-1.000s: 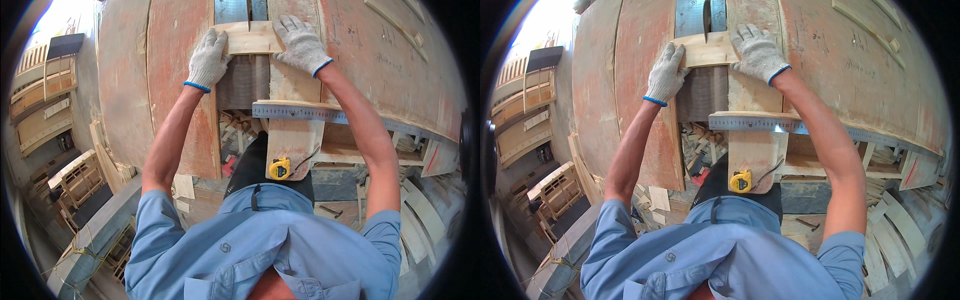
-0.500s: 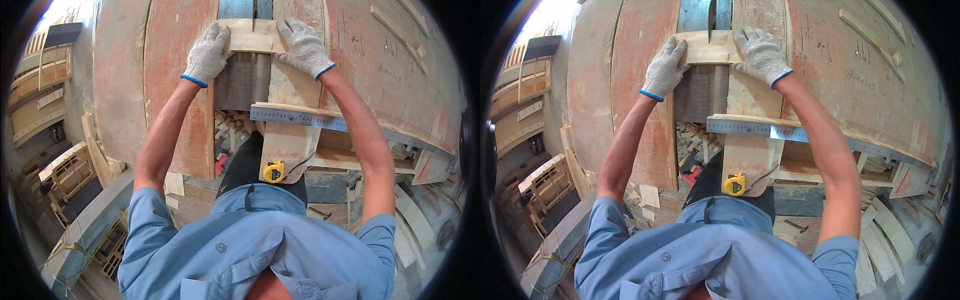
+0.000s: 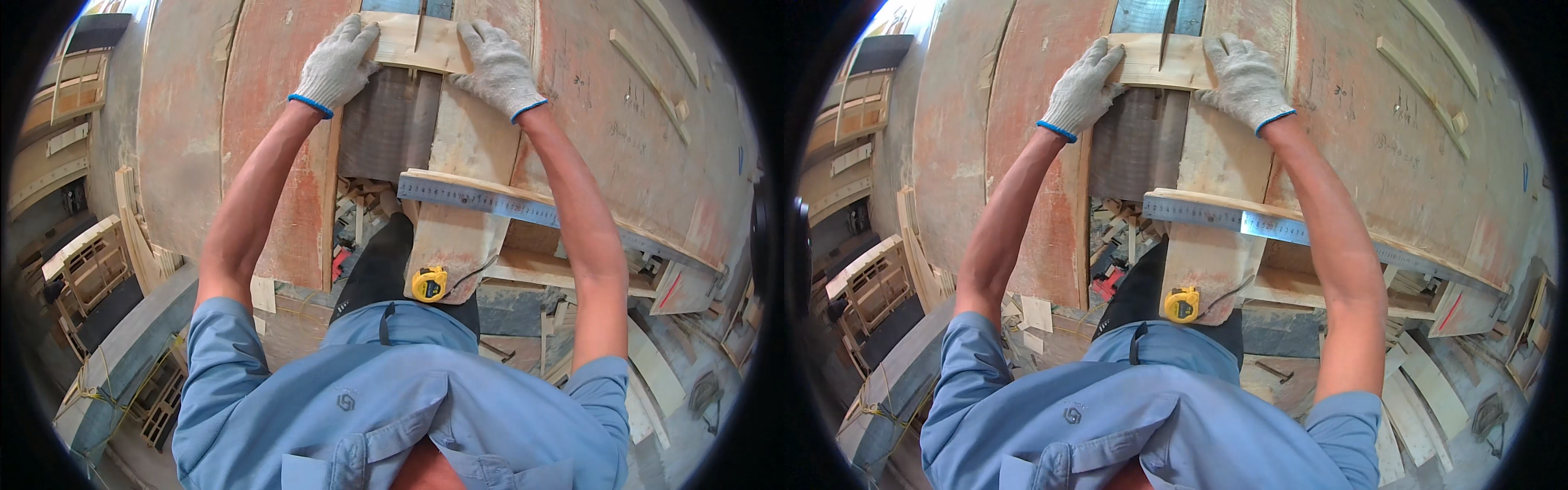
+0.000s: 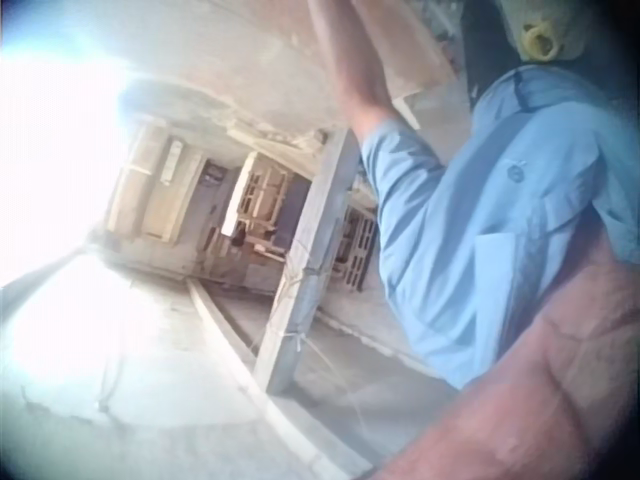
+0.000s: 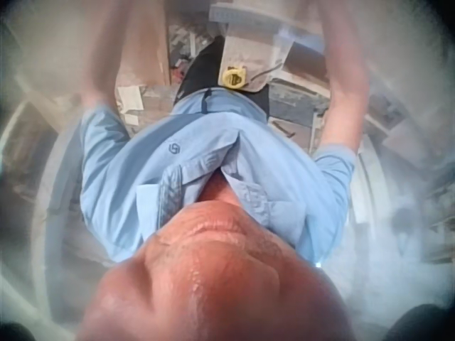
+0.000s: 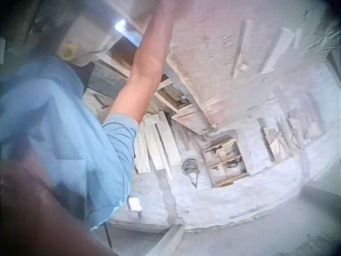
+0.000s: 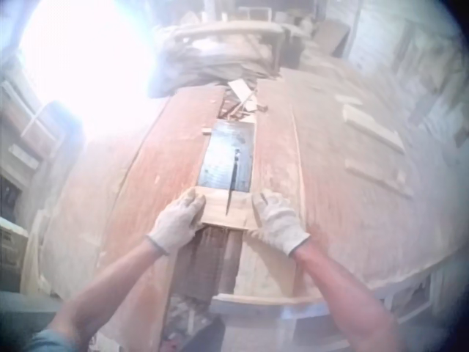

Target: The person measures and marks a wooden plank, cuts it with a table saw, and then assembles a wooden frame by attaching smaller pieces using a nail gun. The person also picks up wood scraps and connects an air hose to the nail gun.

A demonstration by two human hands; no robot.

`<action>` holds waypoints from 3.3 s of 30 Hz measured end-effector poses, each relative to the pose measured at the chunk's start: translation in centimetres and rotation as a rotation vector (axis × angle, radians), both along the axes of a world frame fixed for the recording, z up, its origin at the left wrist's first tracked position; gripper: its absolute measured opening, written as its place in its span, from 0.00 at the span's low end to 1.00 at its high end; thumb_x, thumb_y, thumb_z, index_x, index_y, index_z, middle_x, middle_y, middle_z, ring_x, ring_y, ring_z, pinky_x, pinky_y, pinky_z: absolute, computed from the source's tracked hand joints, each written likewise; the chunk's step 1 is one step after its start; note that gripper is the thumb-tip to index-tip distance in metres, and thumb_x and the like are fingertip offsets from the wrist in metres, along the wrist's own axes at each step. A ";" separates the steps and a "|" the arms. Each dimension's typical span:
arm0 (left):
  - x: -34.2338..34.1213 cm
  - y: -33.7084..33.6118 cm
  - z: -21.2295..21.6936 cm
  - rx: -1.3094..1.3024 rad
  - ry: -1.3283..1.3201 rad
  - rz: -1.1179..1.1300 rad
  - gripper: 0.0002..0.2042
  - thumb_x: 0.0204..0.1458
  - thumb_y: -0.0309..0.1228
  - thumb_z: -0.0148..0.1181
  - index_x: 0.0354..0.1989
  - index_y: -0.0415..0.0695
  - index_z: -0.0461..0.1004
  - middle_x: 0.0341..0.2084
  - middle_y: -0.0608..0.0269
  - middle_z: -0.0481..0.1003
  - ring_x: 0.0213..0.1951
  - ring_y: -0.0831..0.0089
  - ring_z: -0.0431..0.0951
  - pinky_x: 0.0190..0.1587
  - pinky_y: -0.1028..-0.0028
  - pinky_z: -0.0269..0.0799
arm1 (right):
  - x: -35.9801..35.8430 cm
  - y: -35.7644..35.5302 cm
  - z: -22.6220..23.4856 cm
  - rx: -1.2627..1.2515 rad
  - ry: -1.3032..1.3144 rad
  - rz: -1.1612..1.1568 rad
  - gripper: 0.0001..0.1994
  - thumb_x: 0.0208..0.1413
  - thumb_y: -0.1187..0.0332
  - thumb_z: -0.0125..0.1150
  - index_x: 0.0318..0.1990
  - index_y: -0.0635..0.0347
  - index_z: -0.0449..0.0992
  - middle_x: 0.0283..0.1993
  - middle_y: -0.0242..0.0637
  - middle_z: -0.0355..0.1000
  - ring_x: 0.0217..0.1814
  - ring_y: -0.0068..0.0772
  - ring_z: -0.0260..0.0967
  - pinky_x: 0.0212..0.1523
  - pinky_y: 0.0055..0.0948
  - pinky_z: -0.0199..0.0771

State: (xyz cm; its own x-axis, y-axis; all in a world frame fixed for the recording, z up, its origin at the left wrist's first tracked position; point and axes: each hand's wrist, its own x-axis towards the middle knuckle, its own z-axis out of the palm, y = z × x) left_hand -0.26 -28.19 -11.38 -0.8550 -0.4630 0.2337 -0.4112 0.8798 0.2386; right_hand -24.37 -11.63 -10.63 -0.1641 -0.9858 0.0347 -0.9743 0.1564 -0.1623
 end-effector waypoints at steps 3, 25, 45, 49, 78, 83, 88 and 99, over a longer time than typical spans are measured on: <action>-0.7 -0.5 -0.5 -0.018 0.026 -0.008 0.27 0.51 0.33 0.68 0.62 0.46 0.72 0.62 0.46 0.68 0.62 0.49 0.70 0.62 0.57 0.70 | -0.7 -0.2 -0.3 -0.021 0.017 -0.007 0.43 0.45 0.49 0.73 0.68 0.58 0.64 0.69 0.45 0.62 0.69 0.49 0.61 0.67 0.43 0.64; -1.7 -5.7 2.5 0.045 -0.242 -0.175 0.43 0.48 0.44 0.70 0.73 0.49 0.57 0.72 0.48 0.55 0.71 0.50 0.59 0.71 0.58 0.59 | -5.3 18.0 1.3 -0.033 0.069 -0.623 0.36 0.56 0.49 0.63 0.68 0.61 0.65 0.73 0.55 0.58 0.73 0.55 0.58 0.71 0.45 0.59; 3.9 11.2 2.2 0.262 -0.023 -0.040 0.38 0.49 0.31 0.69 0.70 0.40 0.60 0.70 0.41 0.58 0.70 0.46 0.60 0.70 0.57 0.59 | 10.6 12.1 3.4 -0.025 -0.497 -0.467 0.24 0.58 0.54 0.58 0.53 0.64 0.74 0.48 0.54 0.76 0.53 0.56 0.74 0.54 0.50 0.72; 6.0 12.9 1.2 0.241 0.019 -0.005 0.28 0.49 0.26 0.67 0.61 0.41 0.69 0.61 0.47 0.69 0.66 0.47 0.64 0.68 0.56 0.62 | 11.0 10.6 1.6 -0.035 -0.484 -0.475 0.19 0.58 0.55 0.56 0.44 0.64 0.75 0.41 0.57 0.77 0.46 0.61 0.75 0.49 0.53 0.73; 1.4 12.4 -0.9 0.141 0.242 0.053 0.18 0.50 0.23 0.62 0.51 0.44 0.76 0.49 0.55 0.76 0.54 0.53 0.74 0.58 0.57 0.70 | 8.9 7.5 -0.5 -0.140 -0.522 -0.563 0.15 0.59 0.57 0.56 0.37 0.62 0.75 0.38 0.59 0.76 0.43 0.64 0.74 0.46 0.57 0.71; 1.3 12.3 -1.0 0.138 0.243 0.053 0.17 0.51 0.23 0.62 0.51 0.43 0.76 0.49 0.55 0.76 0.54 0.53 0.74 0.57 0.57 0.70 | 8.6 7.4 -0.1 -0.119 -0.510 -0.555 0.15 0.58 0.57 0.56 0.37 0.62 0.75 0.38 0.58 0.76 0.44 0.63 0.74 0.46 0.56 0.71; 1.3 12.4 -0.9 0.146 0.223 0.058 0.16 0.52 0.24 0.62 0.51 0.42 0.76 0.49 0.54 0.76 0.54 0.52 0.74 0.57 0.58 0.69 | 8.4 7.5 -0.6 -0.126 -0.510 -0.543 0.15 0.58 0.57 0.56 0.37 0.62 0.75 0.38 0.57 0.76 0.44 0.63 0.74 0.46 0.56 0.70; 2.7 14.0 1.8 0.386 0.252 0.117 0.14 0.55 0.24 0.60 0.50 0.39 0.78 0.50 0.50 0.77 0.54 0.52 0.75 0.58 0.61 0.71 | 9.9 9.0 0.2 -0.308 -0.539 -0.531 0.16 0.57 0.57 0.58 0.38 0.63 0.75 0.40 0.59 0.75 0.44 0.64 0.73 0.47 0.56 0.71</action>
State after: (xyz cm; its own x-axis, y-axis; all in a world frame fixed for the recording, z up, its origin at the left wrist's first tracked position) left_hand 2.46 -14.19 -9.54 -0.7303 -0.6469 0.2193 -0.3898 0.6583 0.6439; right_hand -14.45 -2.64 -10.39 -0.6783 -0.7310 0.0748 -0.5589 0.4471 -0.6984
